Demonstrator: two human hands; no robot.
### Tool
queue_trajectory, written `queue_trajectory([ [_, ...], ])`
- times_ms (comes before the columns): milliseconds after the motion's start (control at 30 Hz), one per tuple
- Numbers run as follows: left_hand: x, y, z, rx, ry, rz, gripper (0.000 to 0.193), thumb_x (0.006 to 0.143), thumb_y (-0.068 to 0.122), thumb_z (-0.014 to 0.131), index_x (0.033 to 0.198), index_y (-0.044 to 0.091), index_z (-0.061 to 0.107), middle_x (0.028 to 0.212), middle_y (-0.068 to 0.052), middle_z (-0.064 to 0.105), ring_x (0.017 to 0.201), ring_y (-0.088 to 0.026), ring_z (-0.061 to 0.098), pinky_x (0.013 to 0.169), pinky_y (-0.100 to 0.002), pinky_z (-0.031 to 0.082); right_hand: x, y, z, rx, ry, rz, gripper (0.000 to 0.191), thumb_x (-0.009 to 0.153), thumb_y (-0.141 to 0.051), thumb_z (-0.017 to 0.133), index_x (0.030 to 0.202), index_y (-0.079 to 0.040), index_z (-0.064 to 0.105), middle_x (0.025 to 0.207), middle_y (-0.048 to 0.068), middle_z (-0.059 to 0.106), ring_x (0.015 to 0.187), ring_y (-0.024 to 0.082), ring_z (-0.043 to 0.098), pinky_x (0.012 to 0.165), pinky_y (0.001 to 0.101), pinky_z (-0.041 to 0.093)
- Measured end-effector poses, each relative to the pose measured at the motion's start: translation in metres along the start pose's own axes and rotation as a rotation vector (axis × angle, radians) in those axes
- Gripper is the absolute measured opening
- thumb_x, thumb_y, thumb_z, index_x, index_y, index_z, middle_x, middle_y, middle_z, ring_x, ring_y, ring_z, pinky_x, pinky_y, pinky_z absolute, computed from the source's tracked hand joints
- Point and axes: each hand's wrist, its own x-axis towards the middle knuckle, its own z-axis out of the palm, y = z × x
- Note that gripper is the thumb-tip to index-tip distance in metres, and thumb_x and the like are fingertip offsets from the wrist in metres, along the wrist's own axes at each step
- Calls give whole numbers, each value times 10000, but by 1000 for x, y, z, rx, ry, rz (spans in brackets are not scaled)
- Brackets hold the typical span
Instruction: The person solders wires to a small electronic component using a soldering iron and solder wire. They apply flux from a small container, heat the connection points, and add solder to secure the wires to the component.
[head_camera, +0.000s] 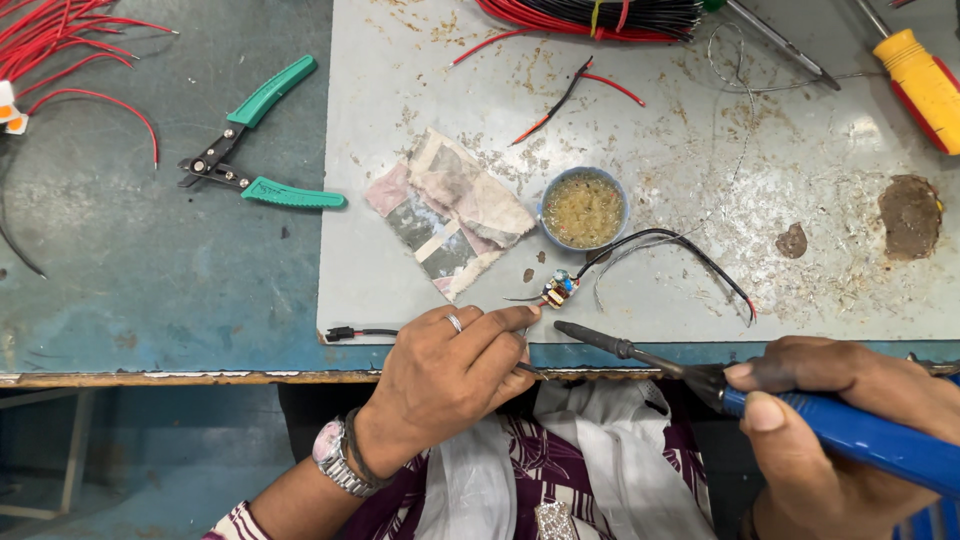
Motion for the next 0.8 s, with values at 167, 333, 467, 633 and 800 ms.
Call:
queue_trajectory([
  [167,1,-1,0,15,4,7,206,809,134,780,813,51,591,1080,-100,741,721,-172,633,620,-324,520,-9,7,0,85,45,22,202,834,-120,741,907,50,661,802,174,687,581,142,602,553,191,494],
  [333,2,0,1,-16,7,4,216,804,140,777,822,49,581,1086,-100,739,737,-187,645,635,-332,527,-19,21,-11,162,110,88,204,895,-85,725,942,97,644,853,219,685,556,150,608,523,187,490],
  [467,2,-1,3,-74,24,-22,201,801,110,765,814,51,574,1079,-86,743,726,-195,644,642,-339,534,-26,34,-15,365,117,71,217,970,-95,713,994,102,626,901,226,688,581,155,623,554,195,525],
  [633,1,-3,2,-204,96,-72,142,801,82,723,874,28,614,1086,-83,737,791,-216,692,694,-338,558,-36,45,-12,540,214,18,277,1072,-146,727,1087,87,576,975,218,686,663,187,692,609,256,627],
  [800,0,-5,0,-296,114,-108,92,796,53,681,849,16,616,1095,-101,741,800,-224,713,715,-332,580,-43,49,-7,554,223,2,336,1088,-159,771,1093,93,549,1019,224,684,713,213,713,642,281,633],
])
